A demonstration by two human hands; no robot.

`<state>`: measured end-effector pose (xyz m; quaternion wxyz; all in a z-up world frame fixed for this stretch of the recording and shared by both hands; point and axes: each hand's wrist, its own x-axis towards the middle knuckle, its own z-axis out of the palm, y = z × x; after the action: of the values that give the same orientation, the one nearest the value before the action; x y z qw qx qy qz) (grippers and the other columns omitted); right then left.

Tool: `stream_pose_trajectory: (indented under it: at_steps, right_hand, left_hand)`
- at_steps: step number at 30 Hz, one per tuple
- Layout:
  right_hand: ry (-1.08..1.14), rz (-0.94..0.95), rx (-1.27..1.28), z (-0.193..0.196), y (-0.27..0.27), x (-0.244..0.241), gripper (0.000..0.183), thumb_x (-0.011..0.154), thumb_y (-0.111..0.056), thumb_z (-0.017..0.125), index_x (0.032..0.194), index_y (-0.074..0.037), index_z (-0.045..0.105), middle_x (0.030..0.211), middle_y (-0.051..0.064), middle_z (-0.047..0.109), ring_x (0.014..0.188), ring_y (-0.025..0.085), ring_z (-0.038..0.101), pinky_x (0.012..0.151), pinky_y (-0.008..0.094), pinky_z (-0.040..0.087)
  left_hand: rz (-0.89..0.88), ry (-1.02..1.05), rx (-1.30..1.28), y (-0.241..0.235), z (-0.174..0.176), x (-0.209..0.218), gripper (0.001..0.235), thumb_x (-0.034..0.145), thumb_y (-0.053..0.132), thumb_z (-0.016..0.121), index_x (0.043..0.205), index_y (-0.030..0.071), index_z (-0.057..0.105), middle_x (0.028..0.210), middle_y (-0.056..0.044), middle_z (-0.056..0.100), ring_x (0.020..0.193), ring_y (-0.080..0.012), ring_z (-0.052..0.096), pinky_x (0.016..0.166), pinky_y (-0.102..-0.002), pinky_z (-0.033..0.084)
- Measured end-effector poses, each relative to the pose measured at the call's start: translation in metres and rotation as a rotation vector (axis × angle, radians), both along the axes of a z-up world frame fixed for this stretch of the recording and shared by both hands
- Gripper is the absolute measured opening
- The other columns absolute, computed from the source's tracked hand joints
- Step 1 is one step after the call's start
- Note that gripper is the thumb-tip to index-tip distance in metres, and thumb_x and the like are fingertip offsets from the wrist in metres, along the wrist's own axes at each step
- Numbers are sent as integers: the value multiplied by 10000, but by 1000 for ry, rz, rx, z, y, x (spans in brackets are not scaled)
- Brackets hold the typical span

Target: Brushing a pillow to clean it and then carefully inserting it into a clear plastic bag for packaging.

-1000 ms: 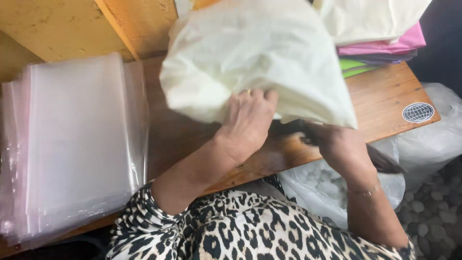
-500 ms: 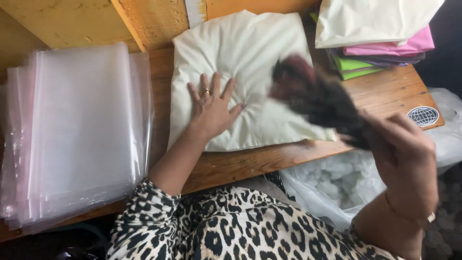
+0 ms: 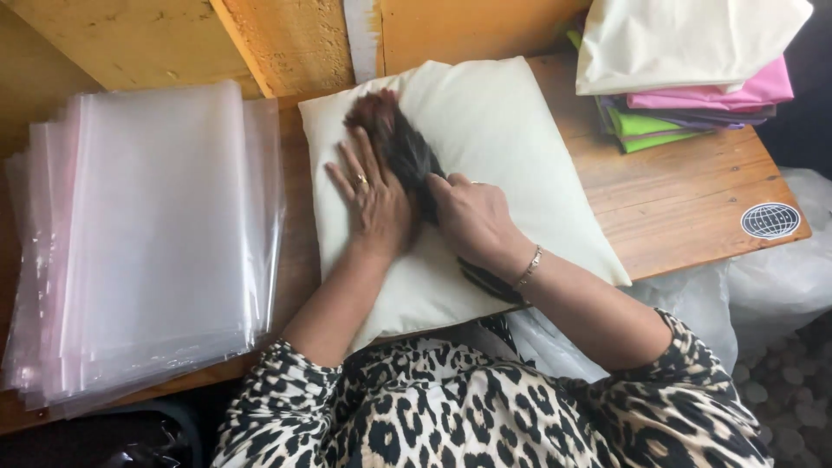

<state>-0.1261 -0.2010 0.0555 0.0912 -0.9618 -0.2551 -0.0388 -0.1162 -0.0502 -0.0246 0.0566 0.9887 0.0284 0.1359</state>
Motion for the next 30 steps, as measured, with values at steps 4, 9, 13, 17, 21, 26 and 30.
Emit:
stream_pose_trajectory:
  at_steps: [4,9,13,17,21,26,30]
  right_hand:
    - [-85,-73,-18,-69,-76,72,174,935,-140,539,1024,-99,683,814,161,716,782,397,754,629,549,550]
    - [-88,-472,-132,-106,-173,149,123,913,-216,653,978,-135,719,801,147,728,806,400,744,670,518,567]
    - [-233,-430,-90,-53,-128,122,147,940,-246,643,966,-132,733,729,131,692,735,402,737,610,491,573]
    - [-158,-169,-32,9,-12,40,154,899,-275,601,935,-167,704,750,114,709,725,385,735,594,522,564]
    - [-2,131,115,-19,38,29,223,892,-355,553,915,-168,674,751,128,693,758,427,727,644,581,559]
    - [-229,-229,-189,-80,-59,123,205,919,-262,540,948,-176,725,814,91,721,852,342,752,670,489,573]
    - [-165,-474,-149,-100,-174,155,208,929,-236,577,1002,-116,730,813,172,713,896,411,741,680,525,580]
  left_hand:
    - [-86,186,-31,-2,29,-11,664,1081,441,317,1641,89,258,1717,-232,103,1549,-530,-24,1151,-782,-111]
    - [-102,157,-58,-8,28,-7,672,1062,491,304,1628,130,309,1699,-246,179,1548,-535,48,1155,-781,-78]
    - [-150,-169,-316,-2,-8,7,860,1043,601,311,1628,-18,186,1677,-349,42,1524,-606,31,1160,-772,-35]
    - [-238,-509,-563,-1,-22,15,1106,919,830,21,1649,1,-49,1694,-304,-148,1553,-523,-176,1221,-684,-139]
    - [-182,-434,-493,12,-27,11,1184,863,877,-77,1646,-6,11,1689,-321,-98,1550,-549,-110,1231,-703,-71]
    - [-190,-173,-382,8,-17,10,880,1038,651,104,1586,0,328,1673,-310,172,1530,-573,4,1170,-715,-135]
    - [-141,-80,-366,2,-15,11,905,1018,685,96,1605,35,323,1685,-269,195,1532,-565,15,1167,-716,-143]
